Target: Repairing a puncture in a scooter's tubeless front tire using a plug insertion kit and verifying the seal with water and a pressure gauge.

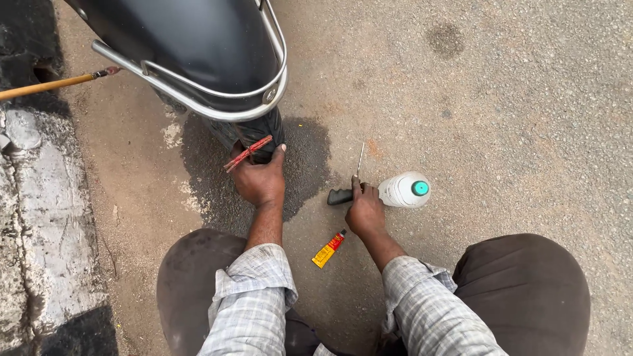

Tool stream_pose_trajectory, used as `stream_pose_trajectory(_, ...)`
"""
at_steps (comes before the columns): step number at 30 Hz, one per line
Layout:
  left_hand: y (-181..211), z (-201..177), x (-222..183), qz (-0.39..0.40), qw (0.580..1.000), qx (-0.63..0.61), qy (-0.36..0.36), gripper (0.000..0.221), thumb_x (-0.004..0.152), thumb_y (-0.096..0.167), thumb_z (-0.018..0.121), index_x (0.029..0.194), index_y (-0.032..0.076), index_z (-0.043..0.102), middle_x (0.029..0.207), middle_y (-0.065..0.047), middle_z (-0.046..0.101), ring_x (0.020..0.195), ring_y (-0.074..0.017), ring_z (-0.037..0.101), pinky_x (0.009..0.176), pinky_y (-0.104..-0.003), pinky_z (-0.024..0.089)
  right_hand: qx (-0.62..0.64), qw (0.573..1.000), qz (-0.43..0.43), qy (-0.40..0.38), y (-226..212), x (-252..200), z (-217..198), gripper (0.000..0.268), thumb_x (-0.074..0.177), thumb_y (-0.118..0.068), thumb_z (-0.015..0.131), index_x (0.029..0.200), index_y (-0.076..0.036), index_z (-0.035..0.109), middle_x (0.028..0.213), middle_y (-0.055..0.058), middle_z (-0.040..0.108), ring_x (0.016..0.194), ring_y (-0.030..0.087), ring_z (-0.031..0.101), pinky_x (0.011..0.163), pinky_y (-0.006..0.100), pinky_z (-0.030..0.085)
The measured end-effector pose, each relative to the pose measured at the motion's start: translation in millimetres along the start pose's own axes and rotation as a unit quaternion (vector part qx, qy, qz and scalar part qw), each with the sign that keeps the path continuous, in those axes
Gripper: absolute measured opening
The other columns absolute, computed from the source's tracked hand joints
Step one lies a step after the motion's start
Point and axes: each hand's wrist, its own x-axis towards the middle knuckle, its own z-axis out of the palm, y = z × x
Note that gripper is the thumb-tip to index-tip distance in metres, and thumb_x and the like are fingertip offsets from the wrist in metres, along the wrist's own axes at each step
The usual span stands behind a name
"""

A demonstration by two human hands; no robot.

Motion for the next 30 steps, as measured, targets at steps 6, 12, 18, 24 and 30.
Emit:
stream_pose_trajectory(6,-24.6,14.9,5.1,0.085,0.995,0.028,0.034,0.093,0.063,0.03,0.101,0.134,-0.004,0.051,0.127,-0.026,0.058,0.119,-0.0443,0.058,0.096,-0.055,0.049,0.075,0.991,-0.099,0.057,-43.7,-14.9,-17.2,0.074,0.089,-0.017,0.074,0.154,-0.011,0.04,0.15,0.019,0.051,0.137,0.04,0.05,0.118,0.049,0.039)
stream_pose_trajectory(12,-27.5,2.3,-15.1,-0.281,0.912,-0.269,-0.135,0.036,0.087,0.008,0.06,0.122,0.002,0.053,0.105,-0.009,0.059,0.086,-0.0256,0.065,0.067,-0.048,0.056,0.281,0.928,-0.23,-0.087,-106.1,-58.4,-74.1,0.111,0.074,-0.02,0.089,0.158,-0.01,0.016,0.152,0.022,0.044,0.141,0.036,0.043,0.117,0.047,0.033)
stream_pose_trajectory(18,-72.7,43.7,-36.1,-0.333,0.793,-0.359,-0.363,0.036,0.085,0.0,0.057,0.121,0.002,0.061,0.088,-0.005,0.065,0.08,-0.0198,0.061,0.068,-0.036,0.054,0.399,0.892,-0.212,0.02,-97.1,-71.7,-50.9,0.098,0.094,-0.016,0.079,0.165,-0.013,0.011,0.15,0.024,0.052,0.133,0.033,0.055,0.109,0.043,0.046)
stream_pose_trajectory(24,-58.4,34.9,-36.7,-0.172,0.846,-0.262,-0.431,0.028,0.094,0.014,0.067,0.113,-0.004,0.075,0.105,-0.014,0.074,0.092,-0.0186,0.067,0.079,-0.034,0.053,0.53,0.847,-0.046,-0.007,-92.1,-59.1,-59.1,0.069,0.095,-0.021,0.072,0.158,-0.019,0.045,0.091,0.002,0.07,0.072,0.008,0.063,0.066,0.027,0.056)
stream_pose_trajectory(30,-22.1,14.6,-33.4,-0.192,0.862,-0.298,-0.361,0.04,0.092,0.016,0.068,0.128,-0.001,0.069,0.112,-0.009,0.075,0.098,-0.0157,0.069,0.082,-0.03,0.055,0.606,0.796,0.003,-0.005,-97.2,-31.1,-59.0,0.051,0.092,-0.02,0.075,0.14,-0.01,0.063,0.086,0.003,0.069,0.063,0.009,0.061,0.056,0.025,0.052)
